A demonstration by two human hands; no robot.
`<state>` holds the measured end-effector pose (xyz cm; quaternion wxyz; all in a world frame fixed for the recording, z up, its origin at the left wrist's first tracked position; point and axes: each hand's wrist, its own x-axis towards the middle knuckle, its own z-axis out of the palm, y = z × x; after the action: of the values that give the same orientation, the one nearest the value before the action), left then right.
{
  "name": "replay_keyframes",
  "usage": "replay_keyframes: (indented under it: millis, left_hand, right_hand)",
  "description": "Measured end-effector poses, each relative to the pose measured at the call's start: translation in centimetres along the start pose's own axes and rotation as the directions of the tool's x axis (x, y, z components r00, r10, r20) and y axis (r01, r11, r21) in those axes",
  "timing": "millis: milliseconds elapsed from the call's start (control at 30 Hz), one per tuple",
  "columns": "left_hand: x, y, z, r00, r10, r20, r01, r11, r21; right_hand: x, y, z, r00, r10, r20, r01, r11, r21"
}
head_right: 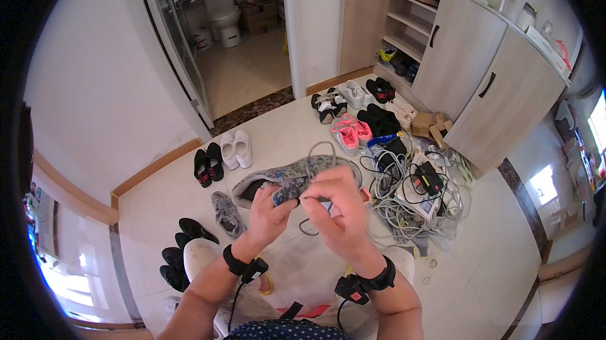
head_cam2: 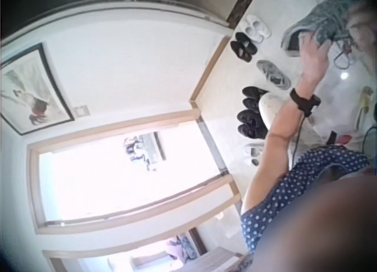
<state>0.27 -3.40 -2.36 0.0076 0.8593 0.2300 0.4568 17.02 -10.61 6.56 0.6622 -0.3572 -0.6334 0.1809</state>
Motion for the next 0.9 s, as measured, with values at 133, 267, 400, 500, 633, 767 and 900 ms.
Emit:
replay_keyframes:
  millis: [133, 267, 400, 500, 633, 767, 900]
  left_hand:
    - [0.0, -0.6, -0.3, 1.0, -0.026, 0.004, 0.026, 0.998, 0.051]
    - [-0.5, -1.3, 0.1, 0.999, -0.038, 0.005, 0.038, 0.999, 0.032]
    - [-0.9, -1.8, 1.0, 0.995, -0.081, -0.05, 0.081, 0.997, 0.0]
    - [-1.6, -3.6, 2.3, 0.986, -0.153, -0.068, 0.157, 0.987, 0.047]
    - [-2.5, -4.8, 3.0, 0.963, -0.245, -0.112, 0.251, 0.967, 0.047]
    - [-2.7, -6.0, 4.5, 0.954, -0.272, -0.124, 0.282, 0.957, 0.069]
    - [-3.9, -7.7, 3.9, 0.917, -0.385, -0.103, 0.392, 0.918, 0.06]
  right_hand:
    - [-0.2, 1.8, 0.2, 0.924, 0.373, 0.087, -0.361, 0.774, 0.519]
    - [-0.3, 0.7, 0.3, 0.876, 0.451, 0.172, -0.439, 0.596, 0.673]
    - [-0.4, -5.7, -0.8, 0.945, 0.256, 0.204, -0.317, 0.563, 0.763]
    - [-2.1, -9.5, -2.0, 0.946, 0.233, 0.227, -0.309, 0.422, 0.853]
    - [-3.0, -10.1, -2.6, 0.917, -0.016, 0.399, -0.376, 0.301, 0.876]
    - [-0.6, -9.5, -2.9, 0.807, -0.413, 0.422, -0.432, 0.074, 0.899]
    - [-1.4, -12.4, -2.3, 0.93, -0.033, 0.365, -0.361, 0.098, 0.927]
